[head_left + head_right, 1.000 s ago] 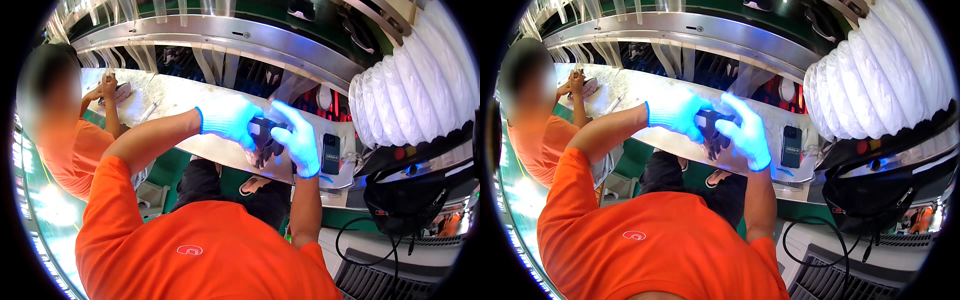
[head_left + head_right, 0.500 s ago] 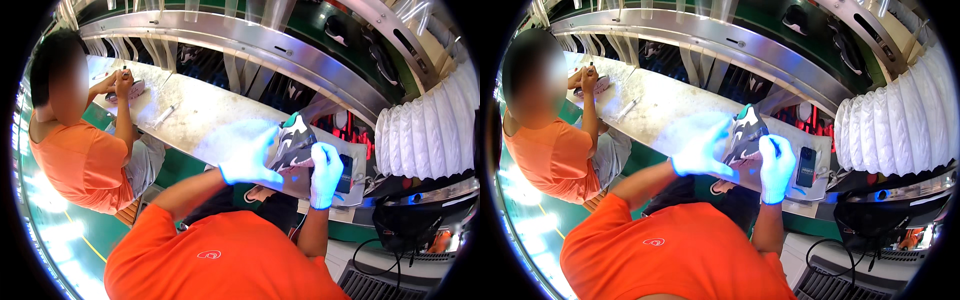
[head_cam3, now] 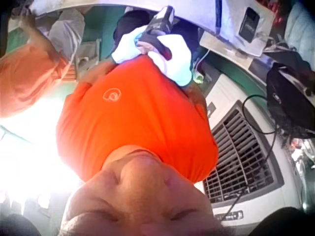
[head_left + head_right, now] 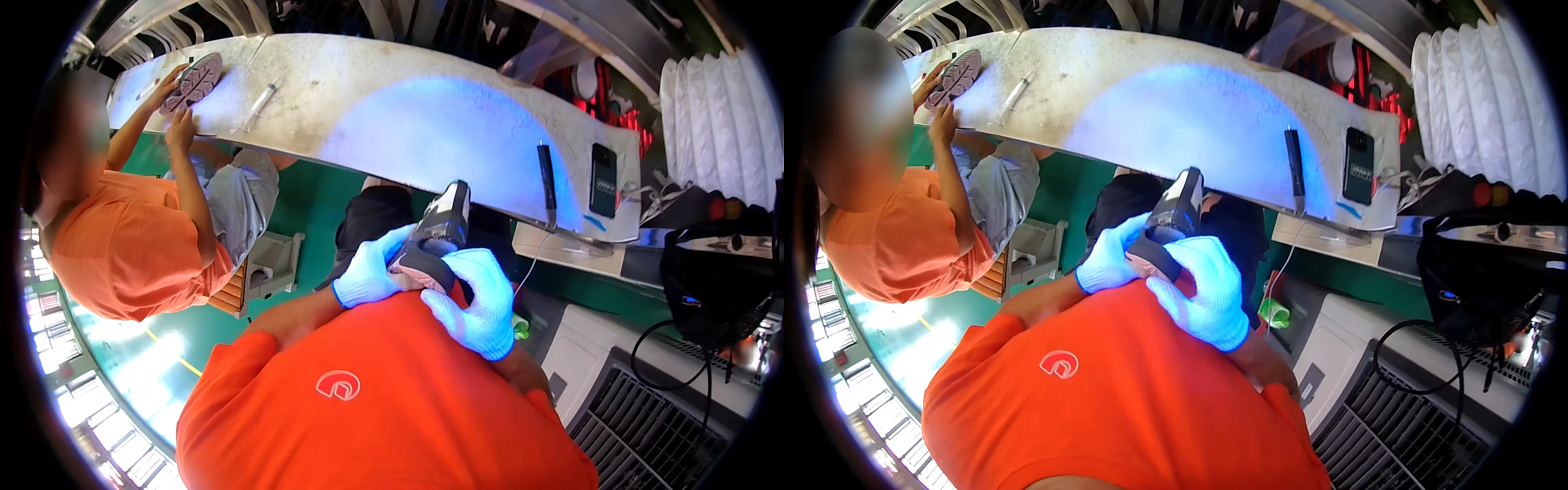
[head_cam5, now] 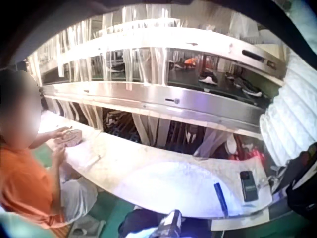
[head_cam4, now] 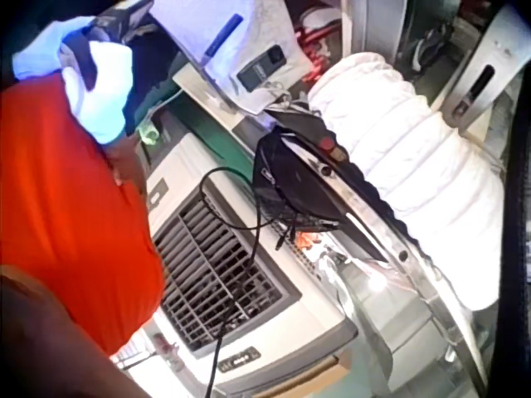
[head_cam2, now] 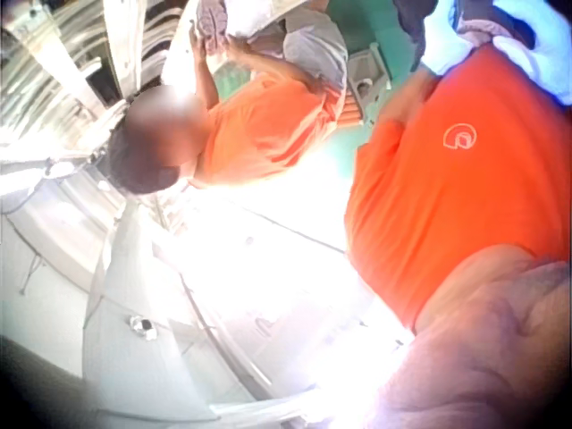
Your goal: The person uses a small black tool to scrape and clean the surface of a sneaker held in their left hand. They repeatedly rub the tool against the shoe's upper and sole, rotating the shoe to access different areas.
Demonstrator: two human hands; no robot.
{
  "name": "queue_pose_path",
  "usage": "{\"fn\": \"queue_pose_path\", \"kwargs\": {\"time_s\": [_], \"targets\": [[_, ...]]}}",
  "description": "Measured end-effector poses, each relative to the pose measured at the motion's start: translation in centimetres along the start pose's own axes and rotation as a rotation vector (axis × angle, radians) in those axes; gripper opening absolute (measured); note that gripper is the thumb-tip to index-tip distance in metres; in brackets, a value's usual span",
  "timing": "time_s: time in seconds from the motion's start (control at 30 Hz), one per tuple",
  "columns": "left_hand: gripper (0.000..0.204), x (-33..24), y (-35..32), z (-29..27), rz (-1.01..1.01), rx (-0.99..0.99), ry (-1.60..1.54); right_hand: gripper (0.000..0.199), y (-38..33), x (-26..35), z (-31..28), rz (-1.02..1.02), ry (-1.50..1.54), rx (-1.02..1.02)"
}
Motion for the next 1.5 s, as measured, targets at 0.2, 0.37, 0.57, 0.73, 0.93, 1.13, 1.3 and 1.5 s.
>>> {"fn": "queue_pose_path", "kwargs": {"time_s": [0.2,0.37,0.57,0.73,0.93,1.13,1.3,1.5], "targets": [[0.104,5.5,-0.1,0.9,-0.128,0.015,0.064,0.048,-1.9,-5.9,1.0,0.227,0.051,0.032],[0.085,-3.0,1.5,-0.1,0.305,-0.009,0.672,0.053,-2.5,-6.2,1.0,0.278,0.091,0.053],[0.055,-5.2,2.2,0.7,0.693,0.058,0.747,0.057,-2.4,-5.4,1.0,0.273,0.098,0.148],[0.048,-4.3,2.9,0.1,0.804,0.147,0.666,0.055,-2.7,-5.7,0.8,0.322,0.092,0.113],[0.056,-4.3,4.5,-0.9,0.642,0.224,0.563,0.047,-2.1,-6.8,1.7,0.357,0.122,-0.014],[0.048,-6.3,5.9,-1.4,0.550,0.245,0.423,0.050,-1.5,-6.2,2.2,0.165,0.032,-0.041],[0.047,-5.8,5.8,-1.2,0.455,0.201,0.341,0.050,-0.8,-6.8,1.8,0.170,0.076,0.002],[0.049,-6.0,5.9,-1.2,0.440,0.220,0.385,0.050,0.1,-7.7,2.0,0.197,0.161,0.020]]}}
Point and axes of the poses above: each hand's wrist, its own y-axis towards the middle knuckle, its own z-axis out of the palm, x = y × z, the point moved 5 cm from there along y, towards the middle knuckle, and after that the axes turned 9 degrees about z, right-handed, at the moved point
